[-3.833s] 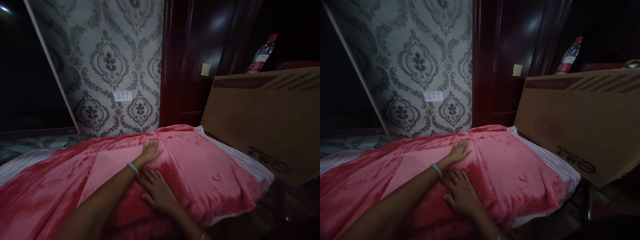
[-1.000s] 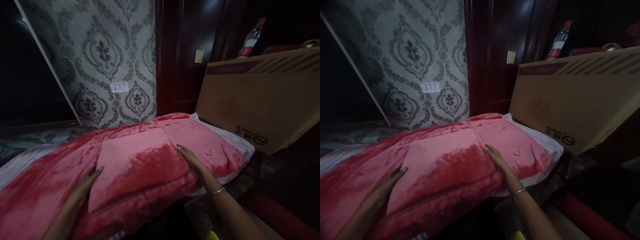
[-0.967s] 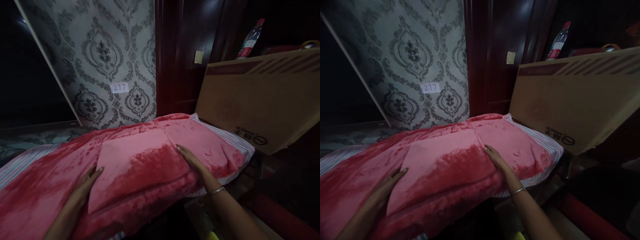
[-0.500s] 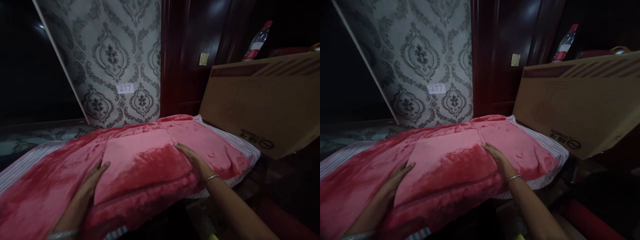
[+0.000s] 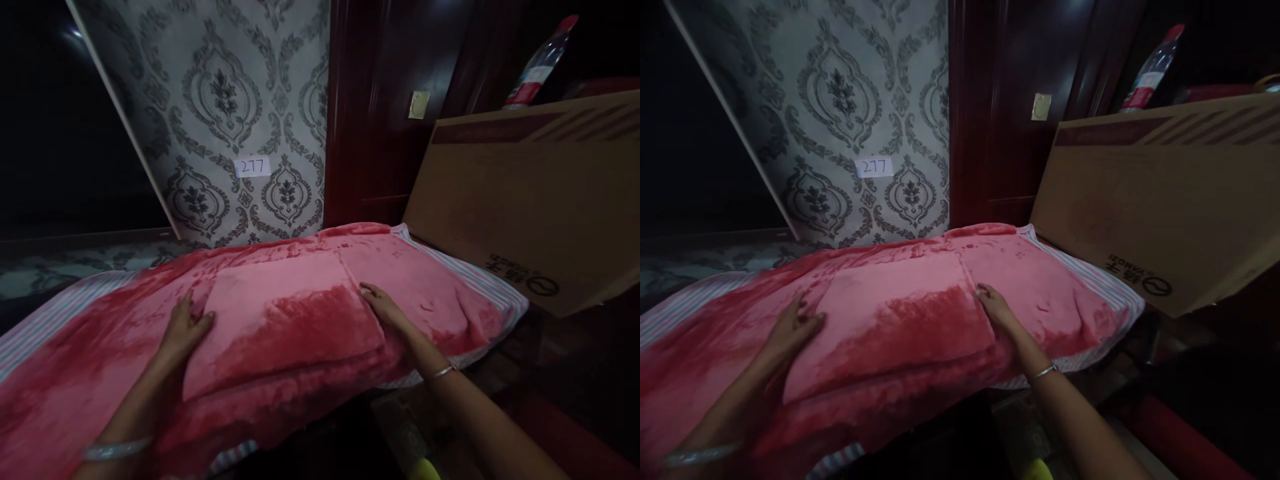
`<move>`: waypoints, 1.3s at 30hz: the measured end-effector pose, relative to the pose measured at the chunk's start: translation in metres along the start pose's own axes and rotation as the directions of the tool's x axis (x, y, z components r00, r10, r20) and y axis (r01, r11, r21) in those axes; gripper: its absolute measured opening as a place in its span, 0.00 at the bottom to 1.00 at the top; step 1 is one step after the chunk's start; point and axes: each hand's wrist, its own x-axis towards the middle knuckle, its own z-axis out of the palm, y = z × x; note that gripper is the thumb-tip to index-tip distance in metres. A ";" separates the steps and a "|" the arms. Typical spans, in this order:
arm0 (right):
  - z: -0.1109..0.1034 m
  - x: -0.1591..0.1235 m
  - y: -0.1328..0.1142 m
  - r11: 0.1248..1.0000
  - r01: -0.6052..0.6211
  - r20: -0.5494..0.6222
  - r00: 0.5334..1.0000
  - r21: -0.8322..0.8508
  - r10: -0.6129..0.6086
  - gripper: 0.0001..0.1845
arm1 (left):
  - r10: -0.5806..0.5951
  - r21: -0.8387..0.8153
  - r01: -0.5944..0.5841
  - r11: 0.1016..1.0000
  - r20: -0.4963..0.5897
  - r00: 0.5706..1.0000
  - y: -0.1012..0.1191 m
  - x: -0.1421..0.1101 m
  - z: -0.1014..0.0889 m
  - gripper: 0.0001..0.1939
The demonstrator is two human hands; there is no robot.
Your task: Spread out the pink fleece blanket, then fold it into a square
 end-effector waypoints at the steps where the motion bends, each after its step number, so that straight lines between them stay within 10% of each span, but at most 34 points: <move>1: 0.002 0.002 -0.005 0.995 0.049 -0.039 0.998 -0.084 -0.052 0.32 | 0.089 0.057 -0.090 0.994 0.023 0.996 0.011 0.005 0.004 0.39; 3: 0.010 0.005 -0.021 0.946 0.220 -0.041 0.971 -0.239 -0.236 0.31 | 0.286 0.064 -0.300 0.952 0.171 0.943 0.043 0.015 0.020 0.36; 6: 0.028 0.001 -0.050 0.806 0.466 0.178 0.885 -0.365 -0.431 0.29 | 0.490 -0.140 -0.495 0.857 0.519 0.700 0.101 0.029 0.067 0.33; 9: 0.041 -0.004 -0.068 0.706 0.564 0.427 0.815 -0.429 -0.392 0.30 | 0.601 -0.292 -0.570 0.768 0.636 0.484 0.150 0.047 0.123 0.31; 12: 0.044 -0.005 -0.067 0.648 0.618 0.569 0.754 -0.445 -0.328 0.29 | 0.598 -0.283 -0.632 0.722 0.714 0.365 0.174 0.065 0.169 0.29; 19: 0.045 -0.004 -0.051 0.653 0.604 0.606 0.749 -0.458 -0.268 0.29 | 0.410 -0.023 -0.693 0.721 0.820 0.400 0.163 0.068 0.223 0.28; 28: 0.033 -0.046 -0.044 0.642 0.697 0.716 0.621 -0.319 -0.318 0.33 | 0.407 0.003 -0.730 0.684 0.828 0.385 0.158 0.070 0.233 0.28; 39: 0.029 -0.111 -0.010 0.556 0.724 0.655 0.657 -0.409 -0.373 0.40 | 0.477 0.012 -0.765 0.644 0.775 0.414 0.152 0.061 0.233 0.28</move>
